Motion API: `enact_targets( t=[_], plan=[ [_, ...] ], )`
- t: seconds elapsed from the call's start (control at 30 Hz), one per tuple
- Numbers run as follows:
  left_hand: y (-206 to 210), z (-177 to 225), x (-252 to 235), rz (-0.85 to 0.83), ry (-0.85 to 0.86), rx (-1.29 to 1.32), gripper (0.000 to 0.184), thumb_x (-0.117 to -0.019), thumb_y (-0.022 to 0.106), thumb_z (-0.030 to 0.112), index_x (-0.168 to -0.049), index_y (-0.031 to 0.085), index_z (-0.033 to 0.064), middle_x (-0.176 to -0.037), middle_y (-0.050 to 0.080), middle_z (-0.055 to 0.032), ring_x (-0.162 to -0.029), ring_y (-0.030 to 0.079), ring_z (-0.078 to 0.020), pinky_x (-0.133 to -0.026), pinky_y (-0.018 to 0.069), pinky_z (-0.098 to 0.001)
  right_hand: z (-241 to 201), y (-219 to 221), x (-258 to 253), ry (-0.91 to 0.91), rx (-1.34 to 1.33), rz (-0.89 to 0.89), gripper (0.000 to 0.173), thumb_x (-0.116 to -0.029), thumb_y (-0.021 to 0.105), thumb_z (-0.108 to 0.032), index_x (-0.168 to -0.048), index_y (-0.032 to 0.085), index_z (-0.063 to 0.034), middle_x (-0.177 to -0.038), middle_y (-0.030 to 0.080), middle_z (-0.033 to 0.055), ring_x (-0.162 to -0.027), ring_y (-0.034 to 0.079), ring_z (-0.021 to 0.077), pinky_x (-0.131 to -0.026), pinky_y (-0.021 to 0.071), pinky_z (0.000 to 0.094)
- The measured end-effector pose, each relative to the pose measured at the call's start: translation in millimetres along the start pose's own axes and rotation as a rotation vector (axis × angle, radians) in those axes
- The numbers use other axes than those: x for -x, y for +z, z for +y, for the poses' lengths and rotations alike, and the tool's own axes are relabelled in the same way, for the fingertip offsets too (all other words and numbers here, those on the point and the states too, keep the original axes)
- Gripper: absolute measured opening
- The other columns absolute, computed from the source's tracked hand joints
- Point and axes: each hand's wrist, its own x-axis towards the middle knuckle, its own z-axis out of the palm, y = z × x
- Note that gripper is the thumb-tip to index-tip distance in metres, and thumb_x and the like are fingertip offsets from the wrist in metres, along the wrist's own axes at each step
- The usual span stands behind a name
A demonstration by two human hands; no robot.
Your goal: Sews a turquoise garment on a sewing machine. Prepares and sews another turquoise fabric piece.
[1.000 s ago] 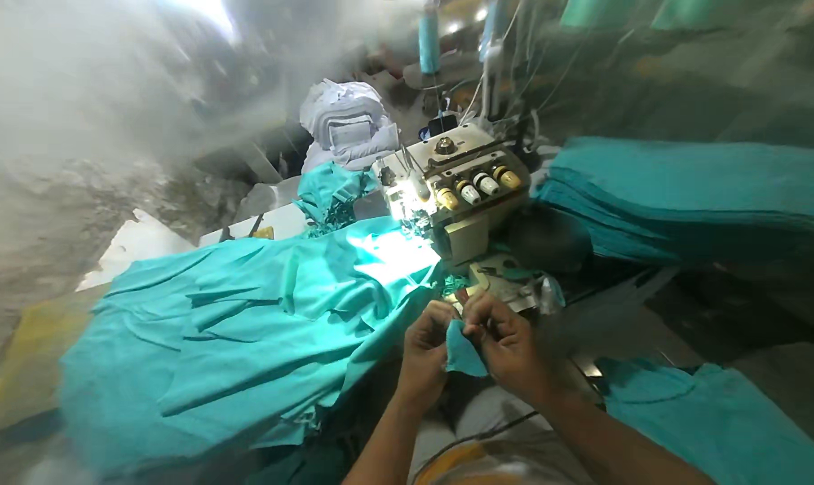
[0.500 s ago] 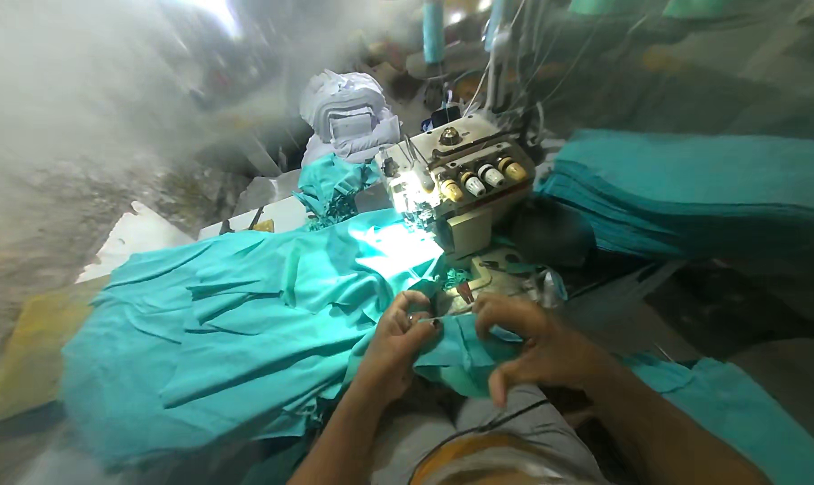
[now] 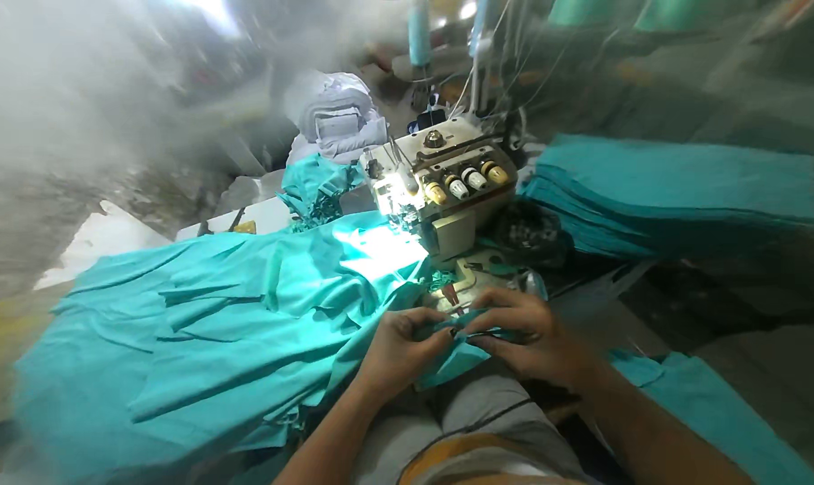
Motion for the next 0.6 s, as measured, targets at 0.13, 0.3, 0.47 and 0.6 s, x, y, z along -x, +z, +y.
enact_targets(
  t=[0.13, 0.3, 0.47, 0.6],
  plan=[
    [5.4, -1.7, 5.0, 0.019, 0.078, -0.024, 0.011, -0.0918, 0.066, 0.001, -0.099, 0.074, 0.0002, -0.085, 0.073, 0.0063, -0.073, 0.064, 0.009, -0.067, 0.0529, -0.0097, 1.1, 7.3, -0.4, 0.044, -0.148, 0.084, 0.012, -0.0913, 0.073, -0.016, -0.092, 0.07, -0.0039, -0.096, 0.068, 0.0033, -0.097, 0.063, -0.0022, -0.085, 0.0522, 0.0109],
    [4.8, -19.1, 6.8, 0.032, 0.429, -0.242, 0.015, -0.0898, 0.065, -0.002, -0.101, 0.074, -0.0062, -0.092, 0.075, -0.0079, -0.084, 0.067, 0.0027, -0.079, 0.0533, -0.011, -1.6, 11.3, 0.4, 0.172, -0.242, 0.058, 0.031, -0.0905, 0.073, -0.018, -0.114, 0.06, -0.0022, -0.097, 0.069, -0.0039, -0.089, 0.063, -0.0065, -0.08, 0.0532, 0.0112],
    [-0.6, -27.7, 10.6, 0.119, 0.595, -0.473, 0.022, -0.0954, 0.07, 0.015, -0.111, 0.064, 0.0021, -0.097, 0.067, -0.0104, -0.09, 0.064, -0.0035, -0.082, 0.0521, -0.0124, -6.6, 12.7, 2.9, 0.317, -0.289, 0.095, 0.01, -0.0897, 0.069, -0.005, -0.094, 0.073, 0.0024, -0.086, 0.073, -0.005, -0.078, 0.063, -0.011, -0.074, 0.0536, 0.0085],
    [-12.4, -35.0, 13.3, 0.044, 0.594, -0.562, 0.03, -0.0871, 0.078, 0.029, -0.099, 0.063, 0.0061, -0.102, 0.06, -0.0114, -0.096, 0.059, -0.005, -0.084, 0.0462, -0.009, -12.3, 8.4, -0.4, 0.424, -0.293, 0.138, 0.007, -0.0877, 0.07, -0.004, -0.092, 0.073, 0.0, -0.082, 0.072, -0.0082, -0.074, 0.064, -0.0102, -0.071, 0.0548, 0.0095]
  ],
)
